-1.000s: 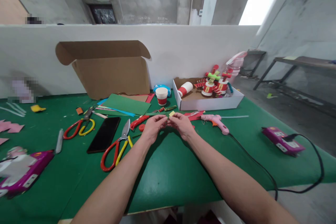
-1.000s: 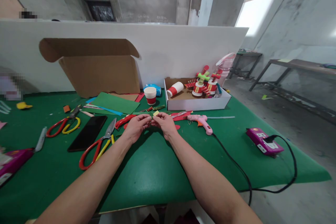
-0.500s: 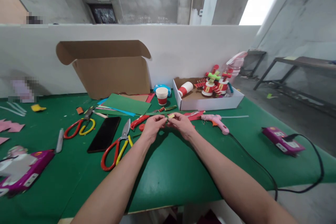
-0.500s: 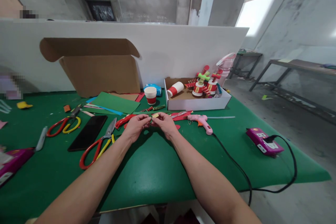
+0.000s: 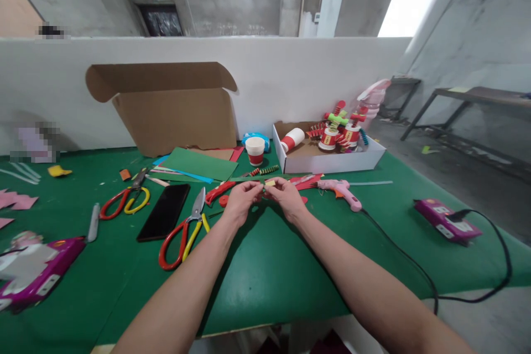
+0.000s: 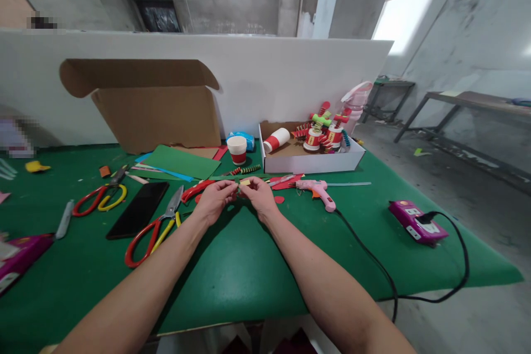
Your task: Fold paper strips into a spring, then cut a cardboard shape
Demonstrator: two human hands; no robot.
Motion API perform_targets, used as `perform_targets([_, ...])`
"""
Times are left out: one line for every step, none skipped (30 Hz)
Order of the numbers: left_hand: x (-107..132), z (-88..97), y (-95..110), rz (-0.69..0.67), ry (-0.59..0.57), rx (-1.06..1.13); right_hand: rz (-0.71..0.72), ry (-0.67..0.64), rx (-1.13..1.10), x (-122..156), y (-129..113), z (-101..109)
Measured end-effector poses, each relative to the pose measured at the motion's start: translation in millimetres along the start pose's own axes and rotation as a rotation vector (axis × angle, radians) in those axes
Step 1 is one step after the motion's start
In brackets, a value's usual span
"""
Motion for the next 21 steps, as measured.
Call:
perform_targets([0,0.1,0,0.001,0.001,-0.002,-0.003,0.000,0.006,0,-1,0])
perform_targets([0,0.1,0,0.002,0.001,-0.002,-0.008,-0.001,0.009,0,-1,-1])
perform_targets([0,-0.1,1,0.004,-0.001,0.002,-0.017,-0.004,0.005,1,-2,-1])
perform_targets([1,-0.7,2,0.004,-0.005,0.011,-0.031,-0.009,-0.012,1,-2,-2])
perform_targets([1,-1.4,3,0.003,-0.011,0.025,-0.053,-0.014,-0.047,1,-1,-3])
perform_targets([1,-2.1,4,0.003,-0.017,0.043,-0.081,-0.017,-0.100,1,0,-3])
perform_targets([1,-2.9,5,0.004,-0.023,0.061,-0.113,-0.018,-0.162,1,3,-4])
perform_targets([2,-3.7,5,0.006,-0.029,0.077,-0.145,-0.015,-0.223,2,6,-4])
perform_targets([2,-4.3,6,0.007,-0.033,0.090,-0.170,-0.009,-0.271,2,8,-4])
perform_targets([2,-4.9,6,0.009,-0.038,0.098,-0.189,-0.005,-0.298,3,11,-4])
perform_targets([2,-5.5,5,0.012,-0.041,0.101,-0.199,-0.006,-0.304,3,12,-4])
perform_targets([2,-6.0,5,0.014,-0.044,0.101,-0.202,-0.013,-0.296,3,13,-4])
perform_targets([2,-6.2,4,0.014,-0.044,0.100,-0.200,-0.025,-0.282,3,14,-4])
perform_targets([2,-6.3,4,0.014,-0.043,0.097,-0.195,-0.041,-0.269,3,14,-5])
perform_targets([2,-6.5,4,0.014,-0.043,0.095,-0.189,-0.057,-0.261,3,14,-6])
perform_targets([2,-6.6,4,0.012,-0.043,0.093,-0.182,-0.070,-0.257,2,15,-7])
perform_targets([2,-6.8,4,0.010,-0.043,0.093,-0.177,-0.081,-0.257,2,15,-8])
perform_targets([3,-6.9,5,0.011,-0.043,0.094,-0.177,-0.088,-0.259,2,15,-8])
perform_targets([3,-7.0,5,0.013,-0.044,0.096,-0.178,-0.092,-0.262,2,16,-8])
perform_targets([3,-7.1,5,0.013,-0.043,0.098,-0.180,-0.093,-0.266,2,16,-8])
perform_targets([3,-7.1,5,0.012,-0.043,0.098,-0.182,-0.095,-0.269,2,16,-8])
Point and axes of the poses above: each hand's wrist, its own x-axis away from the middle knuckle, its own z-axis out of the back of the hand, y = z × x, the point moved 10 cm from there along -x, towards the middle knuckle, and after that the axes turned 12 degrees about -y, right-handed, at the moved point
